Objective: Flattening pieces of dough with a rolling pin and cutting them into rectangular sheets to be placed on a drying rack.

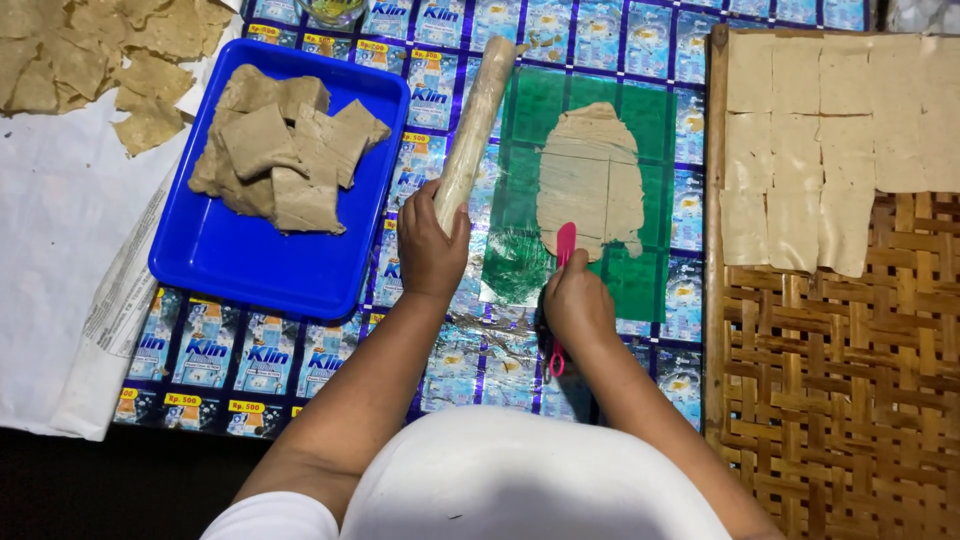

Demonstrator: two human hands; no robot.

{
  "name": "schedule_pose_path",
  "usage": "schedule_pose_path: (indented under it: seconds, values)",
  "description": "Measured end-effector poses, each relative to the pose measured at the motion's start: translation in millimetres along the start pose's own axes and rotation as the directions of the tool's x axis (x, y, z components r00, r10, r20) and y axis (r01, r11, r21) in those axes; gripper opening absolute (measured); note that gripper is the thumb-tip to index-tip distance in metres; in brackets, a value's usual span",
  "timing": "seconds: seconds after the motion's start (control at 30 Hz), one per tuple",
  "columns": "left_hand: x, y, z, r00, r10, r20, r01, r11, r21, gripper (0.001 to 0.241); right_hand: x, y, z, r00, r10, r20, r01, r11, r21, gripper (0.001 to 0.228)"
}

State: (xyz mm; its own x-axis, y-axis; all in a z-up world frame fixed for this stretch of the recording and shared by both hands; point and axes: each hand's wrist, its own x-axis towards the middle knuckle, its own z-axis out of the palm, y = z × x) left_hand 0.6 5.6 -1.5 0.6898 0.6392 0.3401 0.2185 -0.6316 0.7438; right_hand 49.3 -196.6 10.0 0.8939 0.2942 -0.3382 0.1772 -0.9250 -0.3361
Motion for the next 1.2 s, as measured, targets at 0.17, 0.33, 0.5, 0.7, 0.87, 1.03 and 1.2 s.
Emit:
schedule_pose_path:
  seconds: [0.17, 0.33, 0.5, 0.7, 0.87, 1.03, 1.2]
  values:
    - [0.6, -1.4, 1.3, 1.000, -0.007, -0.003, 0.007, 1.000, 0.003, 0.040, 30.7, 1.2, 1.0, 0.999, -0.008, -0.032, 0.008, 1.000, -0.008, 0.031]
    - [0.2, -3.9, 2.8, 1.000, 0.006, -0.017, -0.006, 1.000, 0.015, 0.039, 56.0, -2.8, -6.6, 0.998, -0.026, -0.053, 0.026, 1.000, -0.004, 0.030]
    - [2.0, -3.6, 2.9, 1.000, 0.006, -0.007, -0.006, 1.000, 0.002, 0.040, 82.4, -13.8, -20.8, 0.996, -0.047, -0.077, 0.048, 0.999, 0.018, 0.028]
    - [3.9, -2.4, 3.0, 1.000, 0.008, -0.011, -0.008, 1.000, 0.010, 0.039, 132.4, -10.0, -24.4, 0.987, -0.093, -0.129, 0.089, 0.995, -0.037, 0.028]
    - [4.8, -1.4, 1.5, 1.000, 0.004, -0.003, -0.004, 1.000, 0.000, 0.039, 103.0, 6.3, -68.3, 0.994, -0.058, -0.090, 0.050, 0.995, -0.089, 0.033]
    - [4.0, 1.6, -0.3, 1.000, -0.012, 0.009, 0.012, 1.000, -0.003, 0.039, 19.6, 33.6, -110.0, 0.992, 0.104, -0.069, -0.111, 0.987, -0.113, 0.036]
    - [4.8, 5.6, -0.8, 0.999, -0.036, 0.034, 0.036, 0.999, -0.001, 0.040, -36.9, 79.2, -102.5, 0.983, 0.089, -0.162, -0.141, 0.929, -0.342, 0.049]
